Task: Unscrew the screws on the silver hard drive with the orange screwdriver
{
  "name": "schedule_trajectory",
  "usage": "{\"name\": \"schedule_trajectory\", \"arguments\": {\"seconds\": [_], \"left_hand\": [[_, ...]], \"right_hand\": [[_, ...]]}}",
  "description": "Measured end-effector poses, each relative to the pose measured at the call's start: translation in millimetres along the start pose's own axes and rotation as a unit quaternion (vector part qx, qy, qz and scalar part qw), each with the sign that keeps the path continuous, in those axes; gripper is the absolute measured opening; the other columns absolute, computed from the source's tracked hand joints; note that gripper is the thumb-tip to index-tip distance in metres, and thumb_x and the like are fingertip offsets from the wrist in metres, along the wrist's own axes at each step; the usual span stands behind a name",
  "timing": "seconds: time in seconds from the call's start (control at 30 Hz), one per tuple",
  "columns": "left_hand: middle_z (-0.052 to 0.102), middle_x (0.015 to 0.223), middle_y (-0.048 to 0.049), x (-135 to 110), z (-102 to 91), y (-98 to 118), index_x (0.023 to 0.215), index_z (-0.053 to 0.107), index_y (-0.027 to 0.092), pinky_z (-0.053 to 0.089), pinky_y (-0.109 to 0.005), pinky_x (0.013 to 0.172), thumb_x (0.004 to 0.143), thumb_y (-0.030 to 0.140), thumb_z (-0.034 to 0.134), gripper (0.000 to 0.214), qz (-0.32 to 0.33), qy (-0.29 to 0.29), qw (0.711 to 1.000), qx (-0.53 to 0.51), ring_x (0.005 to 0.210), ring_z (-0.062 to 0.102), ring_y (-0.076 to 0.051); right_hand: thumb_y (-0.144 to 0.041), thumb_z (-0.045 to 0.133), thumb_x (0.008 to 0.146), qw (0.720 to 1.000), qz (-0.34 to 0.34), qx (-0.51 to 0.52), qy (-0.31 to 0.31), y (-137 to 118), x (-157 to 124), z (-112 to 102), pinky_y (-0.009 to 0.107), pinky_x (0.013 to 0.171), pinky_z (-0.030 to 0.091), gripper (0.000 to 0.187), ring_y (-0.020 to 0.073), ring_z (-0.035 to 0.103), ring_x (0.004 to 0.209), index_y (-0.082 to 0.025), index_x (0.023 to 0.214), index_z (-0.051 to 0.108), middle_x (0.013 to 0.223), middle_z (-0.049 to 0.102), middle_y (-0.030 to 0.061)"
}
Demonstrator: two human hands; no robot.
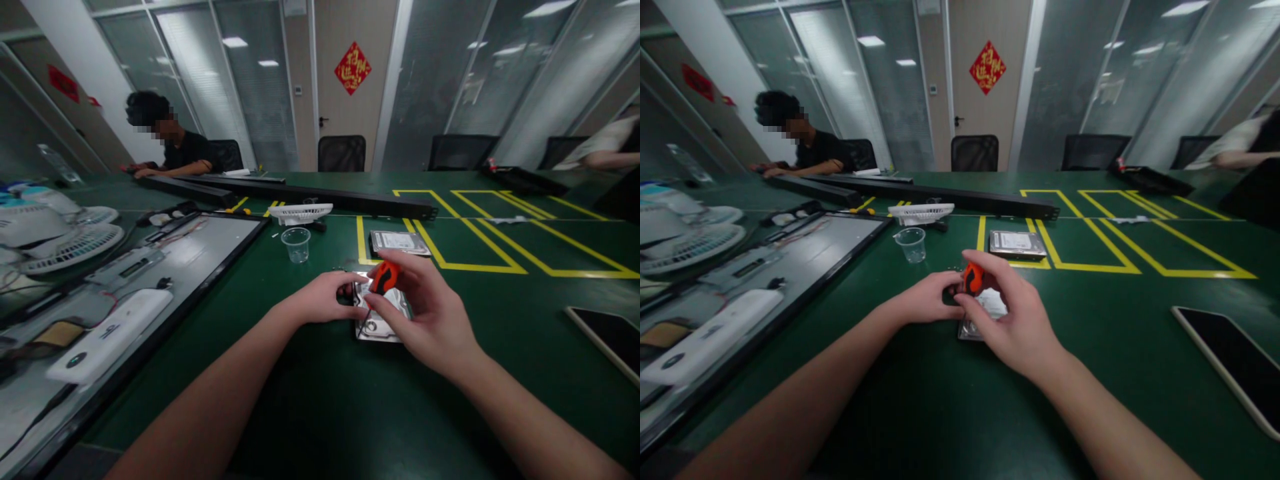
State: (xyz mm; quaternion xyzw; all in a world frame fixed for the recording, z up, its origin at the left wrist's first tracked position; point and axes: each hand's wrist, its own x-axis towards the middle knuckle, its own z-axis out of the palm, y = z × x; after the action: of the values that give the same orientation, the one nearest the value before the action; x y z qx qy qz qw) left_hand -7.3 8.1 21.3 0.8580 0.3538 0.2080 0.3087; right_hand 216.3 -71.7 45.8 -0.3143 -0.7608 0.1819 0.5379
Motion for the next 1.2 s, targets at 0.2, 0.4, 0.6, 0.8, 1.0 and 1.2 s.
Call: {"name": "schedule_trajectory", "arguments": {"seconds": [0.2, 0.4, 0.6, 0.8, 1.0, 1.2], "left_hand": [[0.079, 0.115, -0.0073, 0, 3.0, -6, 0.136, 0.078, 0.022, 0.053, -0.036, 0.088, 0.087, 0.047, 0.094, 0.057, 0.009, 0.016, 1.0, 0.001, 0.099, 0.071, -0.027], [0.08, 0.124, -0.0084, 0, 2.7, -6, 0.132, 0.08, 0.022, 0.055, -0.037, 0.091, 0.087, 0.044, 0.093, 0.051, 0.017, 0.007, 1.0, -0.008, 0.106, 0.073, -0.028], [0.08, 0.12, -0.0084, 0, 2.0, -5, 0.136, 0.079, 0.022, 0.054, -0.037, 0.088, 0.086, 0.043, 0.093, 0.056, 0.009, 0.007, 1.0, 0.0, 0.101, 0.072, -0.028], [0.08, 0.119, -0.009, 0, 1.8, -3, 0.135, 0.078, 0.021, 0.054, -0.038, 0.087, 0.086, 0.048, 0.093, 0.058, 0.007, 0.006, 1.0, 0.008, 0.1, 0.071, -0.029], [0.08, 0.119, -0.0077, 0, 1.8, -3, 0.133, 0.079, 0.023, 0.053, -0.037, 0.088, 0.086, 0.048, 0.093, 0.054, 0.009, 0.008, 1.0, -0.007, 0.103, 0.072, -0.028], [0.079, 0.121, -0.0094, 0, 0.8, -3, 0.13, 0.079, 0.022, 0.052, -0.037, 0.089, 0.088, 0.048, 0.092, 0.051, 0.002, 0.003, 1.0, 0.011, 0.104, 0.071, -0.029]], "right_hand": [[-0.019, 0.076, 0.103, 1.0, -0.017, -0.011, -0.013, 0, -2, 1, 0.051, 0.106, 0.066, 0.062, 0.0303, 0.075, 0.126, -0.039, 0.16, 0.061, 0.145, 0.072, 0.0082], [-0.017, 0.074, 0.103, 0.998, 0.014, 0.061, -0.01, -4, -2, 4, 0.05, 0.105, 0.069, 0.065, 0.0272, 0.078, 0.121, -0.035, 0.16, 0.05, 0.144, 0.074, 0.0098], [-0.022, 0.083, 0.099, 1.0, 0.002, 0.03, -0.007, 0, -1, 2, 0.048, 0.106, 0.067, 0.065, 0.0266, 0.077, 0.119, -0.037, 0.156, 0.055, 0.141, 0.072, 0.0078], [-0.03, 0.09, 0.096, 1.0, 0.002, -0.016, 0.02, 3, 0, 2, 0.047, 0.101, 0.067, 0.063, 0.0269, 0.077, 0.115, -0.038, 0.152, 0.062, 0.136, 0.074, 0.0057], [-0.018, 0.074, 0.103, 0.999, 0.001, 0.03, -0.03, -6, -2, 1, 0.048, 0.106, 0.067, 0.064, 0.0274, 0.078, 0.12, -0.037, 0.161, 0.055, 0.141, 0.073, 0.008], [-0.026, 0.082, 0.1, 1.0, -0.005, -0.02, 0.0, -3, 0, 1, 0.051, 0.104, 0.067, 0.062, 0.029, 0.078, 0.116, -0.035, 0.156, 0.058, 0.136, 0.073, 0.0088]]}}
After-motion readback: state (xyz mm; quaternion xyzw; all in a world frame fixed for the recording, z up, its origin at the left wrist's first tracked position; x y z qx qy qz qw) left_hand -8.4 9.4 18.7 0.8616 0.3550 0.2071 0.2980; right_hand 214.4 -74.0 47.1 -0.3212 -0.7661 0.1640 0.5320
